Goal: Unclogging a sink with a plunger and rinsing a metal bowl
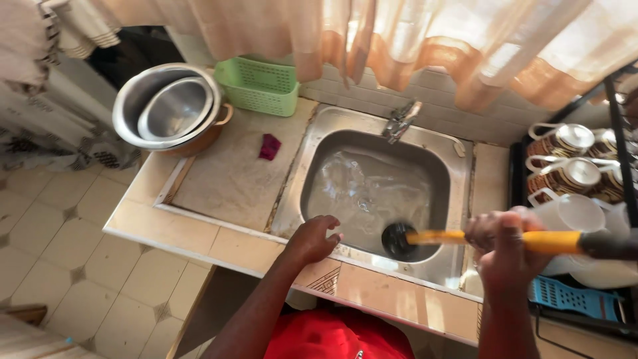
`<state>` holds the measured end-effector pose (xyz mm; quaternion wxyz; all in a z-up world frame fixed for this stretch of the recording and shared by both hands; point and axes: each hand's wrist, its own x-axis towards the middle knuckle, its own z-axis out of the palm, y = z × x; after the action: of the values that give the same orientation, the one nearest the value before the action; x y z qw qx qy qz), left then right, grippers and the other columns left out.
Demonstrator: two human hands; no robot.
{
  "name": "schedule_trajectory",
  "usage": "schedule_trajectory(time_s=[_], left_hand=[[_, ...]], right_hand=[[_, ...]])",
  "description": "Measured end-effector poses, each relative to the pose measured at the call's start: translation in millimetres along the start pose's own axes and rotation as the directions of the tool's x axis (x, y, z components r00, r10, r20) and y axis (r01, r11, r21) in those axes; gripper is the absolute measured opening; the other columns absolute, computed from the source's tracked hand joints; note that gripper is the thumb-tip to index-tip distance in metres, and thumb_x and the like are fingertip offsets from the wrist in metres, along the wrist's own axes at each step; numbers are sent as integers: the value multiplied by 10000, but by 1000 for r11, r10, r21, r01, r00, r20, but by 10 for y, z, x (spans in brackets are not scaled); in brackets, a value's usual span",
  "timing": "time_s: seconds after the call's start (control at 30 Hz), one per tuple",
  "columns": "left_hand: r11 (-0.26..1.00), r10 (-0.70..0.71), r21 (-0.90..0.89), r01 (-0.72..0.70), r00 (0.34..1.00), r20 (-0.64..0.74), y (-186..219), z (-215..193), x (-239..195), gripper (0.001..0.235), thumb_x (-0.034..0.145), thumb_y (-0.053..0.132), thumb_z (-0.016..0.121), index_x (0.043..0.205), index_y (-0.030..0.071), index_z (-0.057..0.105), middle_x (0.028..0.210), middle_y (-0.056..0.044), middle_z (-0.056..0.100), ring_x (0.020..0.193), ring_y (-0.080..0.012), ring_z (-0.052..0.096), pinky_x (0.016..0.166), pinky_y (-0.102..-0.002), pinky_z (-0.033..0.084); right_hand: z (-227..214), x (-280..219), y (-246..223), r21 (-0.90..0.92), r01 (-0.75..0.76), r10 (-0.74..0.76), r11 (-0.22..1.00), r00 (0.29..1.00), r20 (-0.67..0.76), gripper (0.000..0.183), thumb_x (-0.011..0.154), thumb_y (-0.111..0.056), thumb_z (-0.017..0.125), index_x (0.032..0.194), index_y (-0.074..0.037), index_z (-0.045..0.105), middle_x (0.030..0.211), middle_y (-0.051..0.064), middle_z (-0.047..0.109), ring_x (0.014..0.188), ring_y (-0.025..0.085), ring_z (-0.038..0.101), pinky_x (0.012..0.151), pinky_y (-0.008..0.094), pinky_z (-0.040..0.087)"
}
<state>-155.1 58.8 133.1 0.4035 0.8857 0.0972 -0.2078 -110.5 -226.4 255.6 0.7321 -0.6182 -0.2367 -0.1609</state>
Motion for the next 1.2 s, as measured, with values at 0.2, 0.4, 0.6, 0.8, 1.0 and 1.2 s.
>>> schedule_trajectory(time_s=[0.2, 0.4, 0.6, 0.8, 1.0, 1.2], left_hand=[[994, 60, -88, -70, 991, -121, -90, -57, -164, 391, 951, 314, 606, 1275, 100, 658, 1319, -84, 683, 1159, -285, 663, 927, -441, 512], [965, 131, -190, -182, 959, -251, -191, -119, -330, 308, 913, 230, 623, 1184, 109, 708, 1208, -62, 743, 1093, -243, 690, 902, -404, 538], [898, 209, -292, -329, 903, -374, -407, -125, -536, 232, 926, 202, 624, 1100, 95, 733, 1080, -75, 759, 981, -211, 726, 834, -347, 581], [831, 224, -467, -303, 950, -218, -498, -429, -1274, 222, 942, 233, 613, 1096, 109, 715, 1035, -39, 749, 983, -177, 708, 883, -323, 565], [820, 150, -557, -135, 988, -18, -1071, -354, -1925, 233, 923, 215, 665, 1119, 120, 747, 1057, 14, 767, 988, -82, 683, 883, -263, 568], [862, -124, -484, 148, 989, 80, -1902, -121, -2717, 474, 907, 407, 603, 1293, 150, 704, 1318, -24, 739, 1259, -185, 674, 1037, -346, 536]], right_hand=[[-27, -85, -21, -41, 84, -85, 996, 996, -6, 259, 1097, -326, 385, 895, -232, 251, 572, -7, 143, 448, 117, 155, 445, 315, 230], [35, -278, 117, -3, 133, -133, 991, 988, -76, 234, 1151, -316, 399, 943, -270, 301, 612, -15, 90, 485, 104, 132, 482, 314, 315], [-111, -362, 187, -43, 254, -258, 966, 951, -168, 310, 1207, -444, 398, 1020, -232, 269, 586, -10, 124, 434, 125, 182, 495, 392, 345], [-231, -506, -264, -99, 215, -229, 972, 959, -169, 269, 1004, -130, 217, 788, -247, 109, 659, -81, 38, 582, 46, 43, 611, 248, 79], [-212, -1022, -487, 101, 63, -49, 993, 989, -137, 336, 1071, -306, 340, 775, -332, 185, 677, -172, 96, 620, -54, 89, 699, 125, 116], [1718, -1645, -1087, -347, -96, -109, 933, 844, -525, 635, 1133, -541, 249, 705, -159, 521, 690, 103, 604, 492, 176, 458, 570, 225, 343]])
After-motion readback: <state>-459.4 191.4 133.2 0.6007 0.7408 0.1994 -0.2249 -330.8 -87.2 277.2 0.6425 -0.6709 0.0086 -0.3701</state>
